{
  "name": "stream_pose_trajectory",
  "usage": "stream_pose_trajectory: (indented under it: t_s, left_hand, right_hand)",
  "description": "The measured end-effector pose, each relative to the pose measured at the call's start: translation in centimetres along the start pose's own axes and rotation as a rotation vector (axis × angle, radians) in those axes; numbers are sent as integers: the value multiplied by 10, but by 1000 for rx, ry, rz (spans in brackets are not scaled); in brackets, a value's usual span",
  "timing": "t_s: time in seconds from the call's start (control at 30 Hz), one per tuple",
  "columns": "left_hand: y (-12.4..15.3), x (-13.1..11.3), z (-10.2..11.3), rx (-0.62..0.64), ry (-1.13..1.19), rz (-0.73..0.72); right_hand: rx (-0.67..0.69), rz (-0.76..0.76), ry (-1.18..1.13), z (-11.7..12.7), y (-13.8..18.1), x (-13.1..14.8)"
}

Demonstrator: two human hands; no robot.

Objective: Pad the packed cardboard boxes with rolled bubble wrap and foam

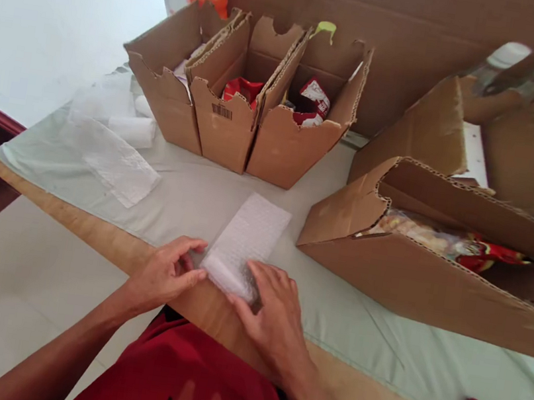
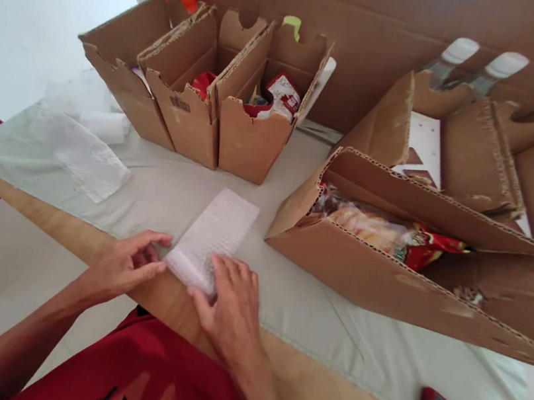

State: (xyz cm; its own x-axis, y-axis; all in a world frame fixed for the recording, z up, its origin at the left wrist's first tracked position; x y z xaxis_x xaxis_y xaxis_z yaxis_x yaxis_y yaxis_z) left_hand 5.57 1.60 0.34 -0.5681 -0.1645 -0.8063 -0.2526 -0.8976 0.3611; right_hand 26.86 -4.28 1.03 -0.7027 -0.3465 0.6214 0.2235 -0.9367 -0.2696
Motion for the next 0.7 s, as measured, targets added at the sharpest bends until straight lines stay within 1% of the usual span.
stream_pose_trajectory:
  t_s: [0.03, 0.1, 0.17, 0.23, 0.3, 0.37, 0.4, 0.47, 0.53, 0.57, 0.63, 0.7]
  left_hand:
    - [0, -5, -3, -2, -56, -61]
    - [-1, -14, -9, -5, -135, -174]
    - [-4, -20, -12, -15, -180, -240]
    - [-9, -25, -7, -34, -191, -267]
    - [-14, -29, 1, -68, -176, -272]
    - [-19, -31, 8, -96, -175, -256]
    - [-21, -32, 8, -90, -191, -249]
    - [-24, -34, 0, -32, -266, -263]
    - [-27, -35, -11, 15, -375, -274]
    - [-28, -35, -15, 13, -425, -264]
    - [-32, -34, -19, -25, -489, -209]
    - [-35, -33, -19, -60, -507, -153]
  right_hand:
    - [11, 25, 78, -5, -1, 5]
    - [0, 65, 150, -11, -6, 12]
    - [-58, 107, 179, -7, -11, 16]
    - [-96, 155, 211, 1, -14, 19]
    - [-42, 222, 190, 4, -14, 24]
    - [77, 275, 98, 0, -8, 30]
    - [134, 295, 45, -2, -3, 34]
    - [205, 319, -42, -5, 8, 42]
    - [248, 332, -127, -6, 18, 50]
    - [268, 333, -183, -6, 23, 53]
    - [287, 306, -290, -5, 29, 55]
    - [239, 255, -296, -5, 32, 52]
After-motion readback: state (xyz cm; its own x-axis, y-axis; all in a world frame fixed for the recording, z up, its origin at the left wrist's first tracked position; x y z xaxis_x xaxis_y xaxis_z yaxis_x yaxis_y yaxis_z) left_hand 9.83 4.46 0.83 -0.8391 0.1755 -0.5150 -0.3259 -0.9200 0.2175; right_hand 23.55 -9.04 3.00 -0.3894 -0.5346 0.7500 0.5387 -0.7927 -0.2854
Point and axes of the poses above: each hand's wrist, its own y-axis away from the middle knuckle, its own z-axis out of the back of the hand, x = y × z, the point moved 6 cm from there along -y, towards the middle knuckle, and after that the axes turned 9 degrees about z, right-handed, at the moved point
